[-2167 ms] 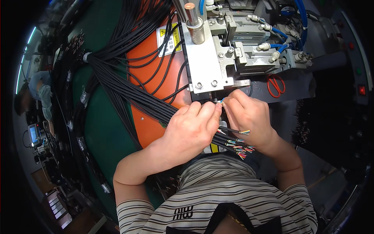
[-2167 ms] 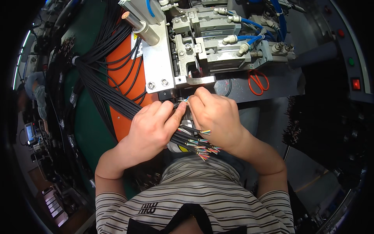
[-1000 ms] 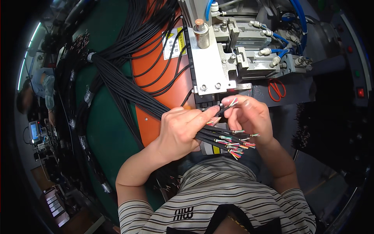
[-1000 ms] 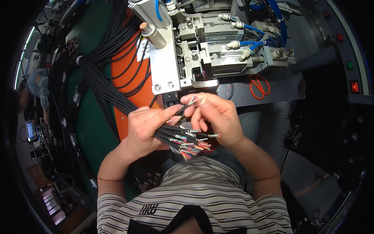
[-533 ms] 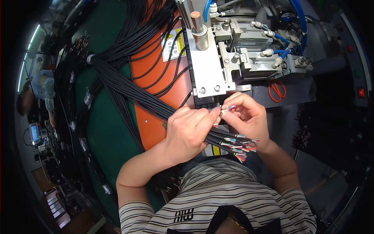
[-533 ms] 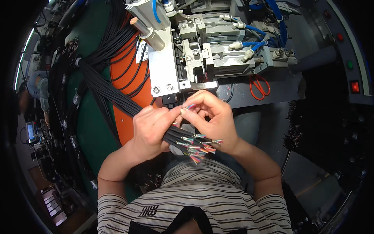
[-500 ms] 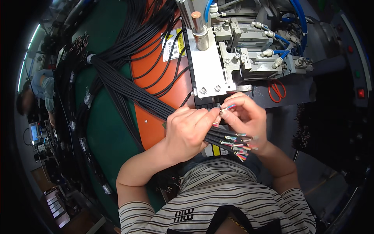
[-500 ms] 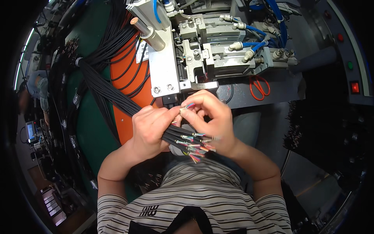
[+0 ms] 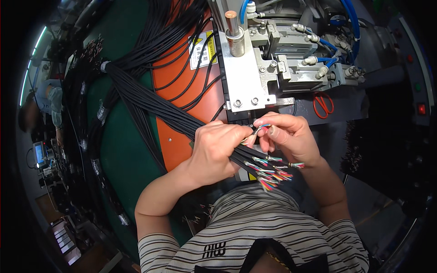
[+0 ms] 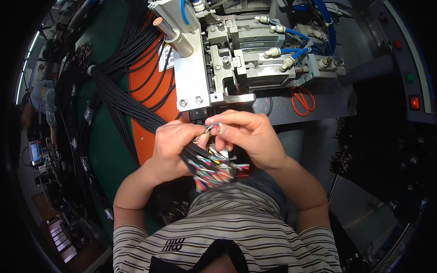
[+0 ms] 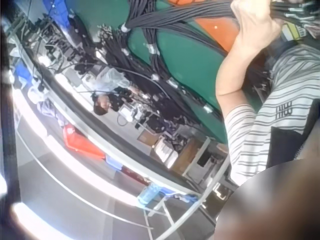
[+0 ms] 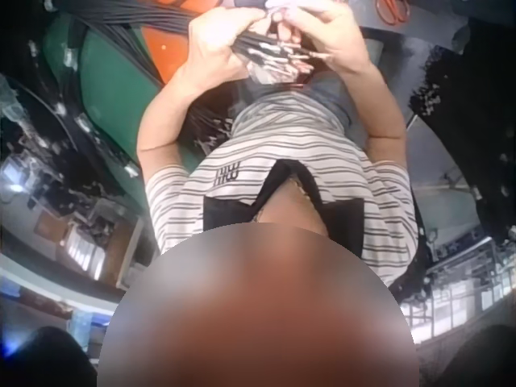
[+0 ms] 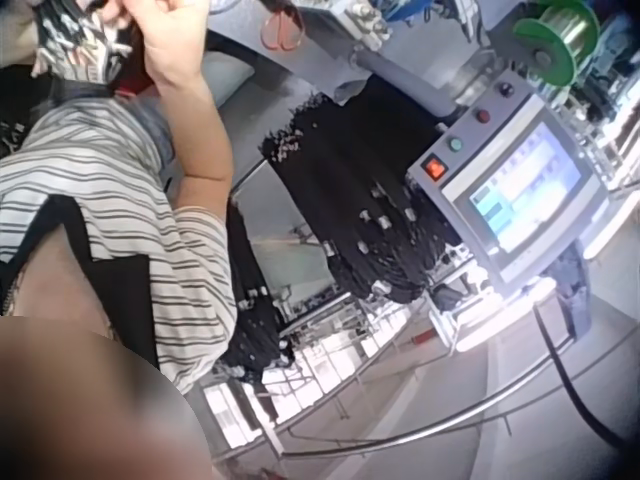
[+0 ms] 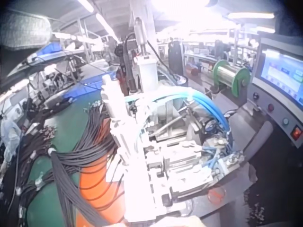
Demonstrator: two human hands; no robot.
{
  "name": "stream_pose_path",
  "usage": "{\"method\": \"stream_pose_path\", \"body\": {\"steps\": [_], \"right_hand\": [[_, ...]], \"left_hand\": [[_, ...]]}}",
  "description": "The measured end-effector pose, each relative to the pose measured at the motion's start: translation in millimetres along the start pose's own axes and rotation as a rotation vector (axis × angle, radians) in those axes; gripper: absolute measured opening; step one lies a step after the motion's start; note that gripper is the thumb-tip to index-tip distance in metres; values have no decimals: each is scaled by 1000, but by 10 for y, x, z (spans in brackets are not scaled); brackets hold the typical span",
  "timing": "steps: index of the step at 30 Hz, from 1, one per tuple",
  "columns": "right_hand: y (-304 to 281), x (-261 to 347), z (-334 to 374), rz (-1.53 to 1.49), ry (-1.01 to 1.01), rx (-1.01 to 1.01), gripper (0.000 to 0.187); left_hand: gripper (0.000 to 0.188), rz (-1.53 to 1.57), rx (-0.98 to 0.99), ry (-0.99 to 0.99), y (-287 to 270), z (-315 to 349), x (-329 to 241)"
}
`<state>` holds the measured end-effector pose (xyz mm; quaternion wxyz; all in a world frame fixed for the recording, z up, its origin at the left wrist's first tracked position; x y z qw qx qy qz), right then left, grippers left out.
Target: Assembling a wire harness by inserting individual wires into the terminal block of an automated machine.
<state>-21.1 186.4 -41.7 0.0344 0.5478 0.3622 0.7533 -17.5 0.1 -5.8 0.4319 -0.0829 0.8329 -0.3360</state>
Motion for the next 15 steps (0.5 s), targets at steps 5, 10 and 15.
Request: {"method": "stream_pose_path", "body": {"steps": [5, 10, 15], "right_hand": [[0, 80, -24, 55, 17, 45, 19], [52, 135, -22, 466, -336, 33, 17], [69, 212, -22, 878, -440, -25, 11]], "left_hand": [[25, 281, 154, -68, -127, -83, 92], [24, 366, 311, -148, -230, -121, 120], [15, 517, 315, -311, -200, -144, 68]]}}
Point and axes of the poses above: each hand's wrist, its own z-axis away from the middle knuckle, its own y-axis out of the palm, x = y × z, the point moved 2 cm from there along -z, towards the middle knuckle, and after that the axes turned 1 degree about y, right-handed, at the moved point
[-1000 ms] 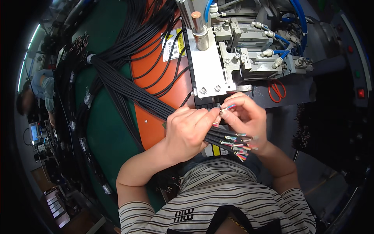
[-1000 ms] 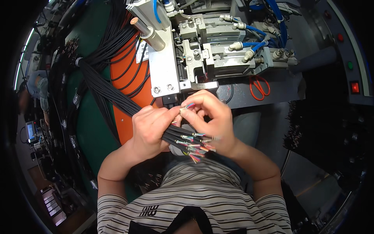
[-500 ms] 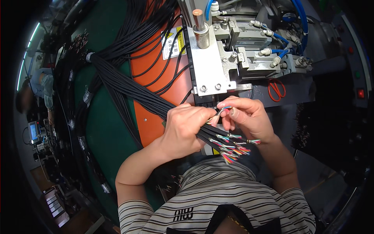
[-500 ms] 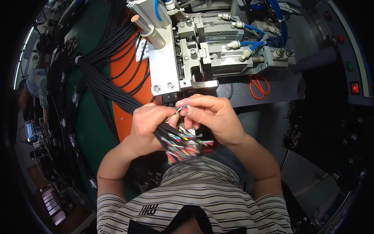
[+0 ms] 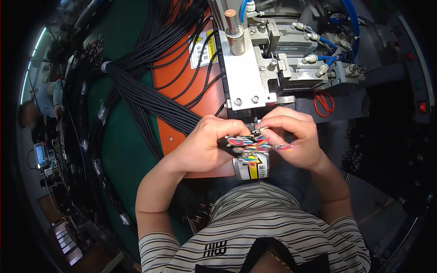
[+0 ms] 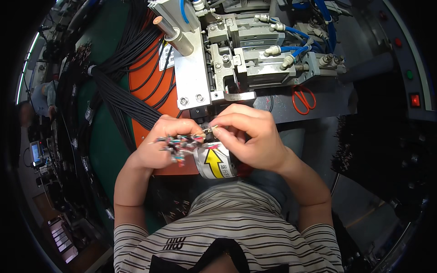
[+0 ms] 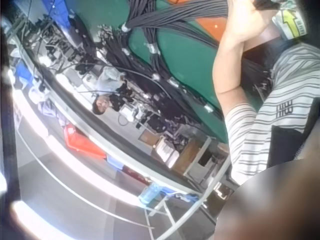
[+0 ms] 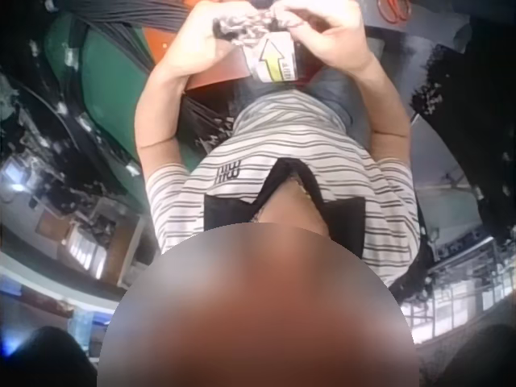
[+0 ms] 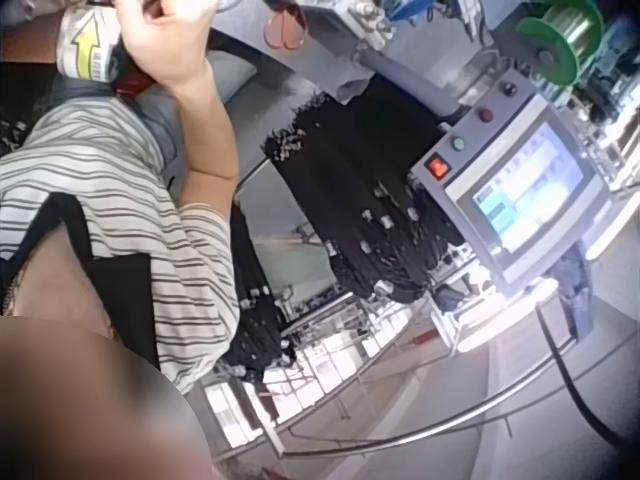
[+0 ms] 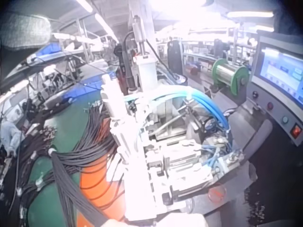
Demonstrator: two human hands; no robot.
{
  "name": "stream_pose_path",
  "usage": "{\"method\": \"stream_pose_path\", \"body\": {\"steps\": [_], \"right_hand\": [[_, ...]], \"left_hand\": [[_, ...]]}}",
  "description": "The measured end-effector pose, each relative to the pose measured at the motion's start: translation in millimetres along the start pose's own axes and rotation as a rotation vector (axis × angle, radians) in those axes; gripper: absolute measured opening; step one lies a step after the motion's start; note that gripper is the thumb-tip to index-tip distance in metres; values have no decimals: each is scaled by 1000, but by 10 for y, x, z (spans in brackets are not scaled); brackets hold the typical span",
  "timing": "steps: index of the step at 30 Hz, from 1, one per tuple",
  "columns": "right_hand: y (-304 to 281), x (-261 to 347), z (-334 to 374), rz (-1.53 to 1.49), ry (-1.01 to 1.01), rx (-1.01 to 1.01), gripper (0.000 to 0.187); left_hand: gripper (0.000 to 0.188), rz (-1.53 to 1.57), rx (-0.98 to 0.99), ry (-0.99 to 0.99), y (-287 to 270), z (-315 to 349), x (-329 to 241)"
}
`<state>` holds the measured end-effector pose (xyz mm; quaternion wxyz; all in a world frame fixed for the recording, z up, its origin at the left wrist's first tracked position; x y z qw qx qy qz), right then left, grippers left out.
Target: Assembling a wire harness by inserting individual wires into the terminal block of an automated machine.
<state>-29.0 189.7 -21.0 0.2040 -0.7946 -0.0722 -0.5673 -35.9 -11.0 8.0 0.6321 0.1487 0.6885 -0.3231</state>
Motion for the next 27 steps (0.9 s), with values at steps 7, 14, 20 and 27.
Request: {"method": "stream_pose_path", "body": {"steps": [7, 14, 20, 27], "right_hand": [[43, 61, -25, 656, -67, -24, 6], [44, -29, 43, 599, -50, -17, 7], [67, -43, 60, 623, -89, -73, 6], [83, -11, 63, 683, -102, -83, 7]], "left_hand": [[35, -884, -212, 289, 294, 90, 0], [45, -923, -214, 289, 321, 105, 68], [35, -959, -192, 309, 321, 76, 8], [35, -1094, -60, 312, 356, 55, -86]]}}
Point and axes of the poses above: each hand's wrist, its own z-axis away from the middle knuckle, its own y-axis out of the palm, x = y × z, the point moved 2 cm from there along -z, towards the middle knuckle, and after that the axes turned 1 degree about y, right-handed, at the moved point
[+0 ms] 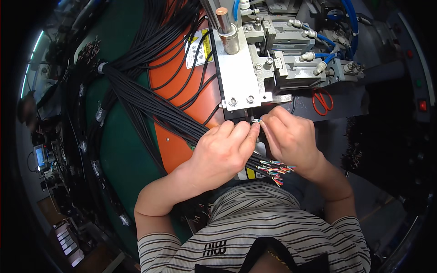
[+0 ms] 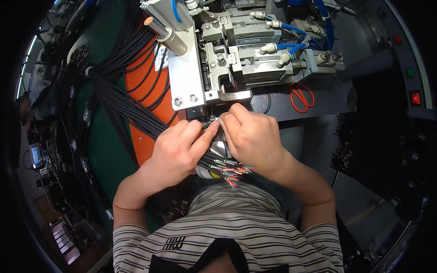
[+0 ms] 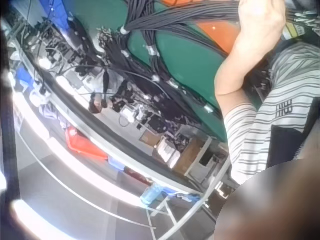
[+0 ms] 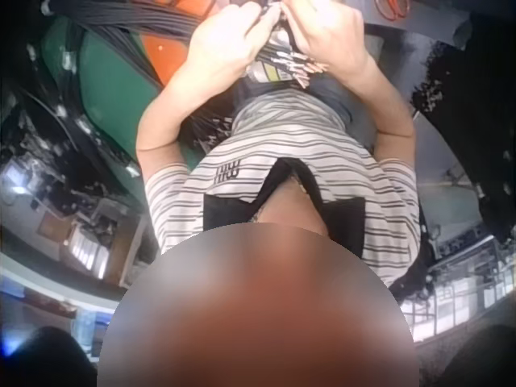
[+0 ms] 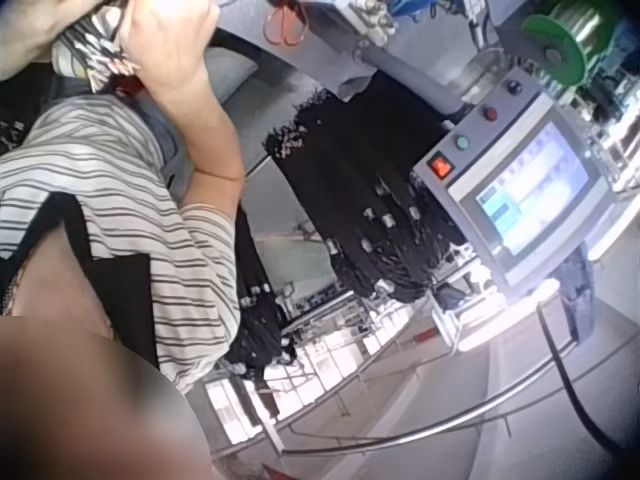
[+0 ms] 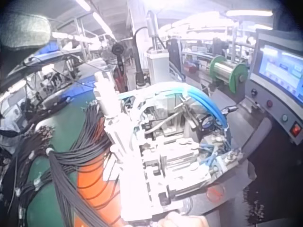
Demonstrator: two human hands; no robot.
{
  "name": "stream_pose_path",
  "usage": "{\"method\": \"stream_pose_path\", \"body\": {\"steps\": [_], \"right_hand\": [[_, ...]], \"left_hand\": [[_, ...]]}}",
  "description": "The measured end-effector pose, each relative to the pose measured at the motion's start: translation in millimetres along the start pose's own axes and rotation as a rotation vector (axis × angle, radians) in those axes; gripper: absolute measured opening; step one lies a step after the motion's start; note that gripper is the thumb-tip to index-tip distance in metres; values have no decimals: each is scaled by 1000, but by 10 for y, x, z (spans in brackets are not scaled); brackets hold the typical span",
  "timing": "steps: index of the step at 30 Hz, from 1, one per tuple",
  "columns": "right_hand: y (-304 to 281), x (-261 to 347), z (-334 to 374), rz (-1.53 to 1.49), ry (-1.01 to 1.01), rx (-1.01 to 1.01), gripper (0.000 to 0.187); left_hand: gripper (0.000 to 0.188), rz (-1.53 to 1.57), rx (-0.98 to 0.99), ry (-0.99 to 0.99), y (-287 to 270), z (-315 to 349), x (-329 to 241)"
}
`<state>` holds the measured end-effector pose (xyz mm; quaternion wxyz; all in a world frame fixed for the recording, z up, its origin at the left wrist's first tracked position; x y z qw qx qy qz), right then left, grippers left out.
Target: Assembling a wire harness by inserting individual wires into the terminal block of an automated machine.
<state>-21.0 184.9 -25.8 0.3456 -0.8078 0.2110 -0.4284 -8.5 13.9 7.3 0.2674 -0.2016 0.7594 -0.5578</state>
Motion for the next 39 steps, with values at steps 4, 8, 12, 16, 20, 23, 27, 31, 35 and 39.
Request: {"method": "stream_pose_path", "body": {"steps": [4, 8, 12, 16, 20, 23, 27, 31, 35, 39], "right_hand": [[-14, 26, -19, 65, -7, 35, 7], [-54, -39, -89, 82, -4, 164, 7], [40, -87, -17, -35, 5, 66, 8], [28, -69, -23, -134, 23, -105, 7], [15, -107, -64, -161, 95, 67, 6], [54, -172, -24, -376, 264, 127, 5], [32, -172, 8, -352, 278, 39, 7], [-84, -6, -37, -502, 225, 78, 19], [70, 64, -105, -625, -27, 42, 22], [87, 92, -59, -586, 49, -49, 14]], "left_hand": [[33, -38, 32, -14, -7, -34, -25], [32, -39, 37, -9, -22, -86, -11], [32, -17, 33, -18, -1, -68, -6], [33, -1, -2, -43, 11, -72, 23], [36, 165, -81, -132, 25, 51, 107], [44, 264, -210, -205, 35, 202, 210], [40, 188, -243, -219, 46, 320, 255], [34, 158, -290, -208, 70, 291, 263], [29, 220, -282, -200, 35, 250, 267], [26, 255, -303, -144, 9, 282, 285]]}}
Point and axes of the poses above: each hand's wrist, its own z-axis away from the middle knuckle, its own y-axis out of the palm, x = y × z, the point moved 2 cm from there along -z, towards the middle knuckle, and after that the axes turned 1 degree about y, right-handed, at the moved point
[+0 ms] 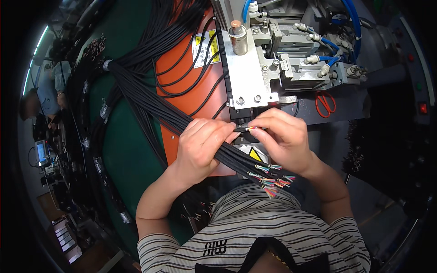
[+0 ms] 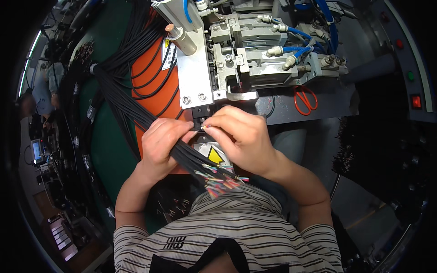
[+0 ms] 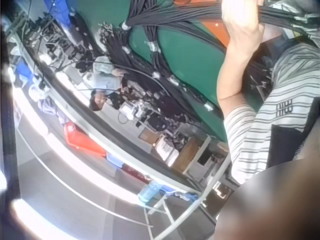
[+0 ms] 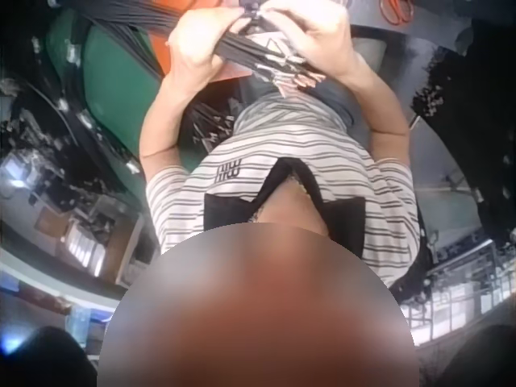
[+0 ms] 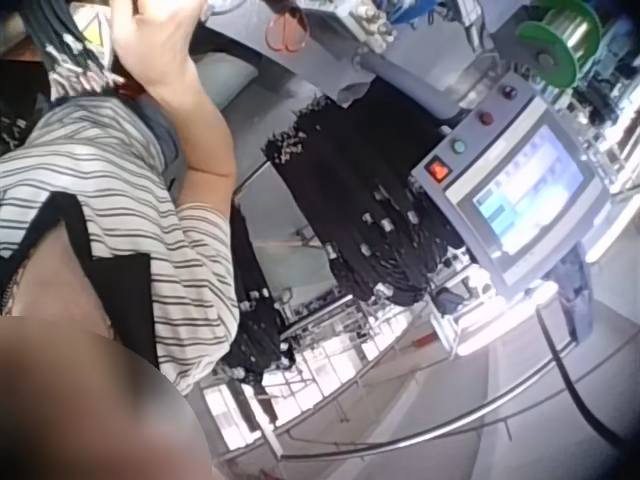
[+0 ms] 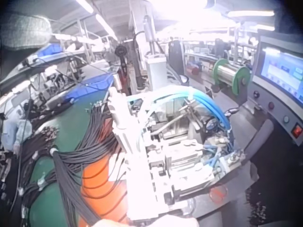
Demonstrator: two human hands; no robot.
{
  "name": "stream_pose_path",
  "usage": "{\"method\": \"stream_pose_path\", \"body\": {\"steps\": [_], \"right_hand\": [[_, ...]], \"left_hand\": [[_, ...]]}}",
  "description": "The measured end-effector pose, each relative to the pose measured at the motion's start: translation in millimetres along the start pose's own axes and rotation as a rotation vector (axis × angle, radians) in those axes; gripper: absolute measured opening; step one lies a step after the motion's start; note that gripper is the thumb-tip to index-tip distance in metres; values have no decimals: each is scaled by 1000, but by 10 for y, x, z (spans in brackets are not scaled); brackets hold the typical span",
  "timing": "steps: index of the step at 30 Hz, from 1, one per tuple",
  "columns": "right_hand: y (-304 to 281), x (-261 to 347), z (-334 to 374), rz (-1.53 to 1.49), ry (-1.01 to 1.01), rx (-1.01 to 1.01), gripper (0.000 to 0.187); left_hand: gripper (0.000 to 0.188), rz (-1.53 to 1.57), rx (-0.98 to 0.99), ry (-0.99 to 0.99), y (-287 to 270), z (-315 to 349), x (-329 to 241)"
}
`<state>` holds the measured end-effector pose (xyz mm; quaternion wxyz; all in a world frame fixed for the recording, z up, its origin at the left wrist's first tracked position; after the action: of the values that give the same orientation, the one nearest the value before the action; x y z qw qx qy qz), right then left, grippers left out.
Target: Assembling a wire harness by inserting individual wires into the terminal block of an automated machine.
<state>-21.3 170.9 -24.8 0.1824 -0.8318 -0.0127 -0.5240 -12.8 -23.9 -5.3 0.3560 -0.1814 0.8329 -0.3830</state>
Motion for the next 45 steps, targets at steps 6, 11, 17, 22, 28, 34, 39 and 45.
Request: {"method": "stream_pose_path", "body": {"steps": [6, 11, 17, 22, 28, 34, 39, 45], "right_hand": [[-44, 5, 131, -728, 582, -4, 21], [22, -22, 185, -460, 321, -179, 13], [-145, -79, 74, -1008, 782, 22, 13], [-83, -78, 86, -752, 606, 20, 19], [-52, -18, 157, -674, 457, -145, 29], [-70, -54, 125, -426, 265, -138, 16], [-106, -80, 123, -263, 220, -124, 15], [-159, -36, 83, -89, 244, -115, 12]], "left_hand": [[30, 23, -99, 116, -3, -113, -171], [28, 62, -73, 62, 153, -165, -122], [26, 25, -58, 115, 168, -182, -166], [28, 16, -41, 138, 215, -160, -172], [30, 116, -36, 74, 217, -158, -107], [28, 150, 15, 28, 221, -165, -96], [24, 123, 3, -3, 235, -167, -113], [21, 168, -49, -31, 286, -182, -91]]}}
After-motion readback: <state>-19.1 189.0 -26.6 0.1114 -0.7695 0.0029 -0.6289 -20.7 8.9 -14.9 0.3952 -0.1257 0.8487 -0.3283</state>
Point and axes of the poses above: each hand's wrist, its own z-axis away from the middle knuckle, its own y-axis out of the palm, x = y × z, the point moved 2 cm from there along -z, towards the middle knuckle, and after that the axes turned 1 degree about y, right-handed, at the moved point
